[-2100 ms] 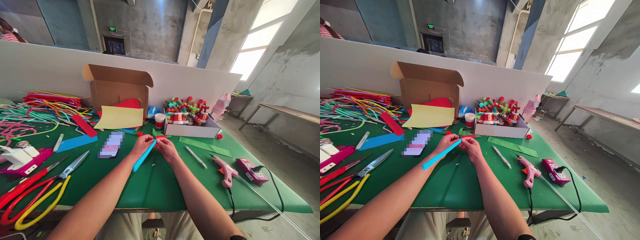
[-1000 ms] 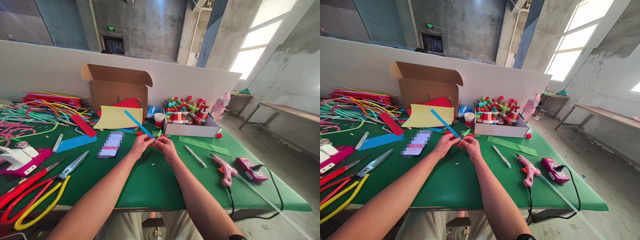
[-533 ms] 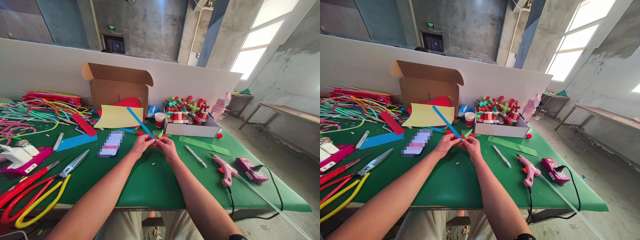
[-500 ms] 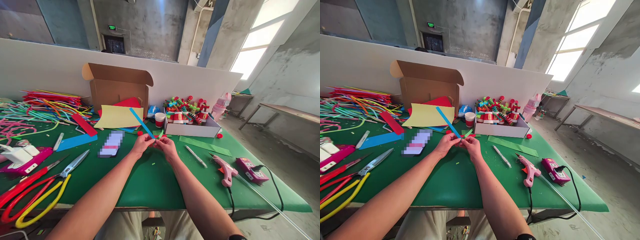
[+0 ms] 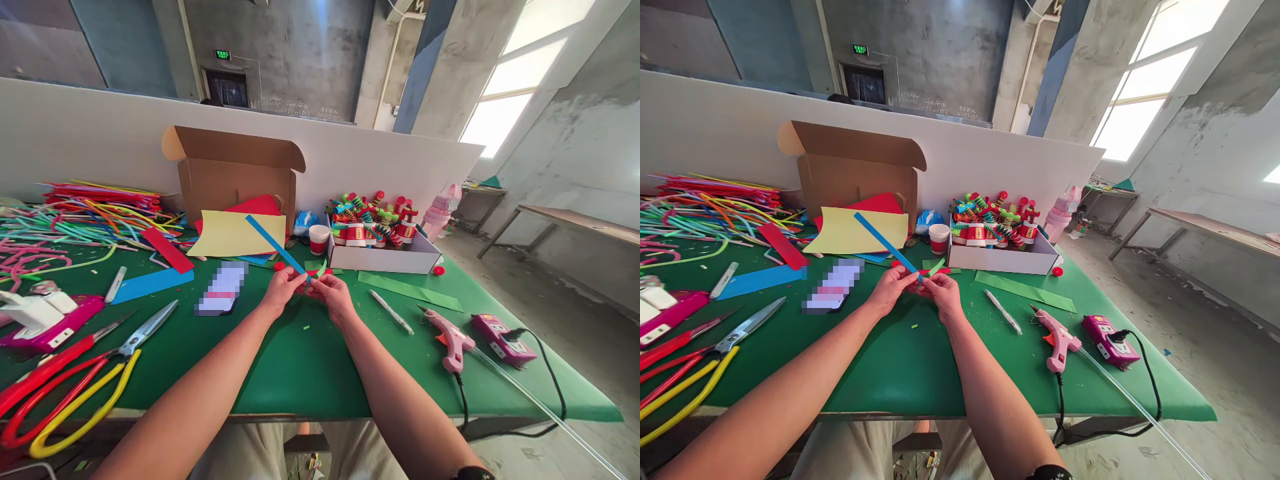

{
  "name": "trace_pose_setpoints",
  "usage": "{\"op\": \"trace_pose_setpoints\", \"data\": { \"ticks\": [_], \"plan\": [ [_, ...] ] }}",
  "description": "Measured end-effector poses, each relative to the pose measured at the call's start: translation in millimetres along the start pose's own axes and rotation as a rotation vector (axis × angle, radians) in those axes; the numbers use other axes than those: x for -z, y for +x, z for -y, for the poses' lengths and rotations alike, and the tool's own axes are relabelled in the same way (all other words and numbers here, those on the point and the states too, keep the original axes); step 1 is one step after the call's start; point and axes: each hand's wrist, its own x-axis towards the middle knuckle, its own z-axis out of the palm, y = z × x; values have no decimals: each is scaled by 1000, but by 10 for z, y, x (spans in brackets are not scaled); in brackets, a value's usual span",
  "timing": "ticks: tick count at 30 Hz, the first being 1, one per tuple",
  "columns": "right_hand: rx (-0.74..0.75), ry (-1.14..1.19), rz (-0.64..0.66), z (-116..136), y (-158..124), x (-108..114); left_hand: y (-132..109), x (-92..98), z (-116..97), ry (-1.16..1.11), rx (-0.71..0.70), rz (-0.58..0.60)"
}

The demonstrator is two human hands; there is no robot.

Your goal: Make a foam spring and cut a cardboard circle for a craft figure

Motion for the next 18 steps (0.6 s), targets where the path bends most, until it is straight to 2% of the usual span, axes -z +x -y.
{"op": "trace_pose_setpoints", "data": {
  "ticks": [5, 9, 15, 18],
  "plan": [
    [-19, 29, -8, 10, -2, 1, 0, 8, -7, 45, -37, 65],
    [-25, 12, 22, 18, -9, 2, 4, 27, -17, 82, -52, 57],
    [1, 24, -9, 21, -20, -10, -11, -10, -33, 60, -24, 58],
    [6, 57, 43, 36, -28, -22, -17, -10, -62, 37, -50, 36]
  ]
}}
